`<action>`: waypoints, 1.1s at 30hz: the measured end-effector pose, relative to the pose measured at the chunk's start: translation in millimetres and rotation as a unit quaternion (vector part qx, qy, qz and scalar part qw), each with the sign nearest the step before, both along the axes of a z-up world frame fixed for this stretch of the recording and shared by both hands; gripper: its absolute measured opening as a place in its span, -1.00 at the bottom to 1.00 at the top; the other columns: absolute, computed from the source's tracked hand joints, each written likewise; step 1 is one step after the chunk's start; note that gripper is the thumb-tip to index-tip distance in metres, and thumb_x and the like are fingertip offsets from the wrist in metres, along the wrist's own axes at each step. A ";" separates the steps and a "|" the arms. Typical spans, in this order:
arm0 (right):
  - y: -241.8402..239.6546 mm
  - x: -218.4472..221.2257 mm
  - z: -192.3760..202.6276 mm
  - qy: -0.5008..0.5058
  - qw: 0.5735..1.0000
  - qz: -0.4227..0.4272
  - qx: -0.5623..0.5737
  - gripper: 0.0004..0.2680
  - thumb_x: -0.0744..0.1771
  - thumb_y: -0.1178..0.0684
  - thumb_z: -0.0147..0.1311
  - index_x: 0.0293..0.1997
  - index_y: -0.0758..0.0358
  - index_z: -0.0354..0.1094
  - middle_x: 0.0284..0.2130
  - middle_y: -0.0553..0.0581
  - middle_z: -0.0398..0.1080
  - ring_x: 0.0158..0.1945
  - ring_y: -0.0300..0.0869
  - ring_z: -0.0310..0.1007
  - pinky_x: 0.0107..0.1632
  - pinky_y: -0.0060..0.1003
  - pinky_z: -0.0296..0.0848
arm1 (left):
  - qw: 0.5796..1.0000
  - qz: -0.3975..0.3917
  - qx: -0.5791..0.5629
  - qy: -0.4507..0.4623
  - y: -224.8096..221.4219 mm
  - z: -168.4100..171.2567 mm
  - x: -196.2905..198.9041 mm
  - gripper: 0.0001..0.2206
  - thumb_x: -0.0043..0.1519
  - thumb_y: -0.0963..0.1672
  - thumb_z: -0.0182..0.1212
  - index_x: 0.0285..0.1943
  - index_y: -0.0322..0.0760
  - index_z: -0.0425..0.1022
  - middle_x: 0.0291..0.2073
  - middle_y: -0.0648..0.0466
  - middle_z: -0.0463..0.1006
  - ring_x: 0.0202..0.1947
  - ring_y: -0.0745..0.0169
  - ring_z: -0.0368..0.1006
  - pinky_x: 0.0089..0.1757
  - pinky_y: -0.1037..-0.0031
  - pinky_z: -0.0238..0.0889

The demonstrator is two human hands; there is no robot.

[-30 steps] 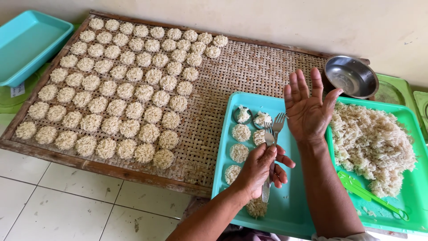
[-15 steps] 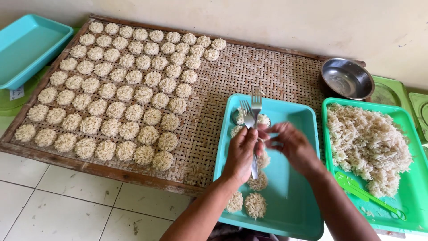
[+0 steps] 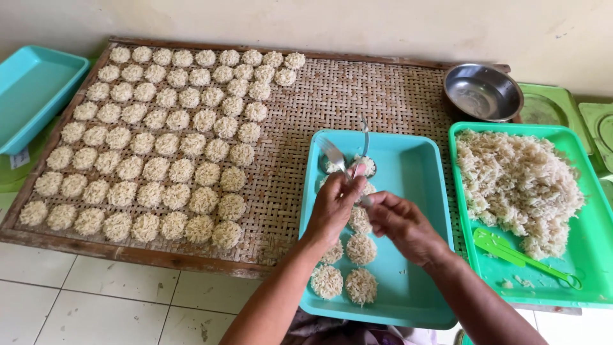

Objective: Form small circular cakes from noodles using a mold and a fork

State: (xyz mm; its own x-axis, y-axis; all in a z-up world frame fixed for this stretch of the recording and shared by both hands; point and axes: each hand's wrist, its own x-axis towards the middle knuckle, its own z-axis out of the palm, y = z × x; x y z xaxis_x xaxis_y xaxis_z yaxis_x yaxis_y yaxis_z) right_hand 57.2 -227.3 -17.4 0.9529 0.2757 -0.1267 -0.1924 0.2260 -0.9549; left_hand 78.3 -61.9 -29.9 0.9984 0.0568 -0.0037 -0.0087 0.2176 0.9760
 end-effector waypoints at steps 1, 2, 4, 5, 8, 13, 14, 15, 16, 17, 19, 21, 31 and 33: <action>-9.4 4.2 5.2 0.000 1.000 -0.003 0.001 -0.91 0.38 0.18 0.06 -0.06 0.35 0.41 -0.45 0.10 0.37 -0.38 -0.25 0.42 -0.31 -0.39 0.51 | 1.000 -0.003 0.001 0.000 3.9 -1.0 -1.5 -0.73 0.34 -0.01 0.28 -0.22 -0.30 0.48 -0.36 0.07 0.46 -0.31 0.39 0.23 -0.24 0.55 0.23; -18.7 8.3 10.0 -0.026 0.999 -0.041 -0.018 -0.90 0.39 0.18 0.04 -0.04 0.35 0.40 -0.43 0.11 0.38 -0.38 -0.24 0.42 -0.32 -0.41 0.48 | 0.998 -0.046 0.001 0.034 7.9 -2.2 -2.9 -0.73 0.30 -0.04 0.32 -0.03 -0.34 0.50 -0.23 0.01 0.47 -0.27 0.36 0.30 -0.23 0.53 0.28; -42.0 16.3 22.1 -0.052 0.995 -0.077 -0.037 -0.89 0.39 0.19 0.01 -0.02 0.35 0.40 -0.42 0.12 0.39 -0.39 -0.23 0.42 -0.34 -0.42 0.45 | 0.994 -0.087 0.002 0.068 20.1 2.4 -5.3 -0.65 0.27 -0.08 0.37 0.16 -0.37 0.53 -0.10 -0.04 0.48 -0.22 0.32 0.37 -0.22 0.52 0.32; -56.0 20.4 29.6 -0.105 0.981 -0.108 -0.125 -0.88 0.40 0.20 0.06 0.00 0.38 0.43 -0.39 0.18 0.43 -0.39 -0.20 0.42 -0.31 -0.37 0.46 | 0.991 -0.100 0.037 0.079 28.0 8.2 -6.4 -0.68 0.31 -0.14 0.24 0.19 -0.46 0.50 -0.13 -0.11 0.47 -0.31 0.32 0.34 -0.30 0.54 0.32; -87.9 24.8 56.4 -0.186 0.947 -0.155 -0.213 -0.89 0.39 0.22 0.13 0.01 0.37 0.46 -0.36 0.18 0.48 -0.38 -0.23 0.43 -0.27 -0.40 0.48 | 0.973 -0.104 0.193 0.070 49.2 3.3 8.8 -0.74 0.35 -0.21 0.10 0.19 -0.40 0.53 -0.31 -0.04 0.45 -0.52 0.39 0.22 -0.51 0.60 0.17; -103.9 26.5 67.0 -0.225 0.937 -0.189 -0.189 -0.94 0.41 0.24 0.12 -0.03 0.34 0.40 -0.22 0.12 0.48 -0.33 -0.27 0.43 -0.16 -0.45 0.50 | 0.900 -0.077 0.428 -0.014 55.0 -15.5 33.7 -0.81 0.30 -0.20 0.13 0.01 -0.34 0.62 -0.31 -0.02 0.53 -0.47 0.28 0.40 -0.40 0.50 0.34; -99.3 26.2 69.1 -0.234 0.938 -0.182 -0.180 -0.91 0.45 0.15 0.03 0.00 0.32 0.25 -0.16 0.22 0.48 -0.27 -0.19 0.47 -0.14 -0.38 0.53 | 0.893 -0.069 0.444 -0.033 53.1 -12.9 34.7 -0.79 0.28 -0.21 0.16 0.06 -0.30 0.60 -0.30 -0.03 0.56 -0.50 0.31 0.38 -0.43 0.52 0.34; -94.4 25.9 71.0 -0.243 0.939 -0.175 -0.170 -0.86 0.48 0.06 -0.06 0.02 0.30 0.11 -0.10 0.31 0.48 -0.20 -0.11 0.51 -0.13 -0.32 0.56 | 0.885 -0.061 0.459 -0.052 51.4 -10.5 35.7 -0.76 0.26 -0.22 0.19 0.10 -0.27 0.58 -0.30 -0.04 0.58 -0.54 0.34 0.36 -0.47 0.55 0.33; -92.2 29.3 67.0 -0.240 0.940 -0.174 -0.170 -0.86 0.48 0.06 -0.06 0.02 0.30 0.11 -0.10 0.31 0.48 -0.20 -0.11 0.51 -0.13 -0.32 0.56 | 0.884 -0.062 0.460 -0.050 49.3 -5.9 34.9 -0.76 0.26 -0.22 0.19 0.10 -0.27 0.58 -0.30 -0.04 0.58 -0.54 0.34 0.36 -0.47 0.55 0.33; -90.0 32.6 62.9 -0.249 0.937 -0.172 -0.173 -0.86 0.48 0.11 -0.07 0.04 0.34 0.06 -0.11 0.34 0.46 -0.19 -0.08 0.50 -0.07 -0.29 0.55 | 0.880 -0.055 0.470 -0.044 47.2 -1.3 34.0 -0.72 0.24 -0.22 0.22 0.14 -0.24 0.54 -0.30 -0.02 0.59 -0.53 0.34 0.38 -0.47 0.51 0.34; -84.4 37.8 55.7 -0.255 0.936 -0.169 -0.176 -0.86 0.48 0.16 -0.09 0.06 0.37 0.01 -0.13 0.36 0.43 -0.19 -0.05 0.48 -0.01 -0.25 0.54 | 0.875 -0.049 0.480 -0.036 45.4 -0.3 31.8 -0.68 0.21 -0.22 0.26 0.17 -0.22 0.50 -0.30 0.01 0.60 -0.53 0.34 0.41 -0.48 0.48 0.36; -78.4 44.0 51.0 -0.355 0.857 -0.157 -0.338 -0.83 0.47 0.12 -0.06 0.03 0.44 0.04 -0.24 0.30 0.44 -0.23 -0.08 0.46 -0.16 -0.25 0.50 | 0.855 -0.021 0.508 -0.102 45.2 -6.5 32.1 -0.80 0.20 -0.23 0.28 0.00 -0.24 0.55 -0.33 0.02 0.58 -0.56 0.35 0.35 -0.58 0.53 0.27; -51.1 51.4 38.1 -0.355 0.818 -0.130 -0.433 -0.89 0.44 0.27 -0.04 0.06 0.36 0.13 -0.12 0.21 0.54 -0.20 -0.07 0.57 -0.25 -0.18 0.49 | 0.828 -0.024 0.551 -0.103 47.9 -5.0 21.6 -0.83 0.25 -0.20 0.23 0.01 -0.19 0.58 -0.41 0.05 0.51 -0.60 0.37 0.30 -0.58 0.53 0.21; -48.2 48.1 42.3 -0.335 0.829 -0.116 -0.432 -0.90 0.44 0.27 -0.07 0.05 0.36 0.13 -0.08 0.18 0.55 -0.15 -0.07 0.60 -0.22 -0.18 0.52 | 0.830 -0.027 0.551 -0.087 49.2 -3.1 20.3 -0.82 0.24 -0.19 0.26 0.01 -0.17 0.59 -0.41 0.06 0.50 -0.59 0.36 0.31 -0.57 0.50 0.22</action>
State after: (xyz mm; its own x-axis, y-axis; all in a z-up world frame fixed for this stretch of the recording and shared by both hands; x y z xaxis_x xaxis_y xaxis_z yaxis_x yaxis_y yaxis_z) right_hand 105.3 -275.5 24.9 0.9037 0.1573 0.3983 0.4003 -0.6409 -0.6550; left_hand 98.6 -12.7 -33.0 0.9797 -0.1137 0.1651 -0.1886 -0.8015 0.5675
